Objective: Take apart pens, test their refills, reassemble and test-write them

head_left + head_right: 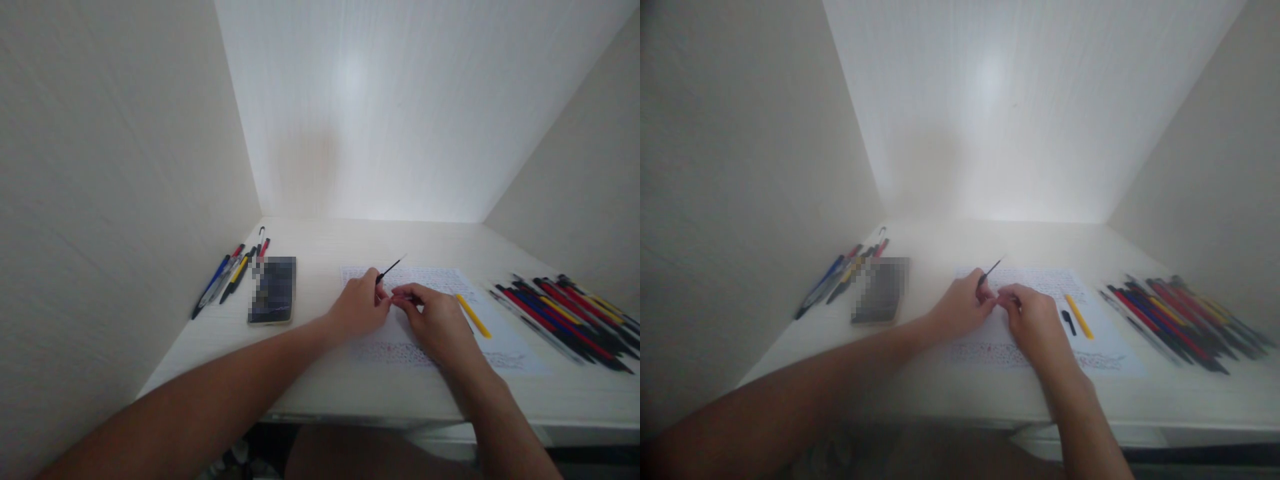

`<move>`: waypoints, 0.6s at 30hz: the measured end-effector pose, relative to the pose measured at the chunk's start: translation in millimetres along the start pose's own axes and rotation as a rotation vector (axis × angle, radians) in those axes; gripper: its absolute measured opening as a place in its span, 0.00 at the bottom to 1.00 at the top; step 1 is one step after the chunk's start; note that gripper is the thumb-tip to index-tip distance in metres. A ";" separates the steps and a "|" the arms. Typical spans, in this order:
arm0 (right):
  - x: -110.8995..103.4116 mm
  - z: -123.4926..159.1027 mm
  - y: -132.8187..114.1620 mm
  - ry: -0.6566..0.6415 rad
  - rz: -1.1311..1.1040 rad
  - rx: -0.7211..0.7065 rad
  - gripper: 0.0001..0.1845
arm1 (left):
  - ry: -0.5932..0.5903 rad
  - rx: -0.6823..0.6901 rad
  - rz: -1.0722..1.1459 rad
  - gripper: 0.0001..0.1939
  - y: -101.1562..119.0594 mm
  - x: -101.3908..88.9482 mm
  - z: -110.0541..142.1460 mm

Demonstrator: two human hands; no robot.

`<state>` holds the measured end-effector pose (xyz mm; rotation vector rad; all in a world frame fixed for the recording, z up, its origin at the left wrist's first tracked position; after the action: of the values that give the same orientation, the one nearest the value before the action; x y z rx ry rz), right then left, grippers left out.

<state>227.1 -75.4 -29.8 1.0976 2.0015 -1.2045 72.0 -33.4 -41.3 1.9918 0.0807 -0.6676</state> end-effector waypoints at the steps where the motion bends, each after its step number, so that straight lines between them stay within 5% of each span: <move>1: -0.7 0.2 -0.4 0.025 -0.003 -0.001 0.10 | 0.017 0.000 0.004 0.11 0.6 0.0 0.0; 11: -4.4 1.1 1.7 0.179 -0.187 0.025 0.08 | 0.104 -0.056 0.360 0.15 2.1 3.0 -3.9; 18: -4.9 -1.3 17.0 0.065 -0.592 0.139 0.11 | 0.162 0.009 0.399 0.16 5.2 0.5 -5.1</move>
<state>244.2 -71.5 -32.9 0.6155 2.4147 -1.6322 76.3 -31.8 -35.6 1.9892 -0.2185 -0.2504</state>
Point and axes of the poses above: each hand's wrist, its own z-axis away from the middle knuckle, its own x-axis out of the palm, y = z × x, the point moved 2 cm from there along -z, towards the middle knuckle, and after that the axes turned 4 degrees about z, right-handed, at the moved point
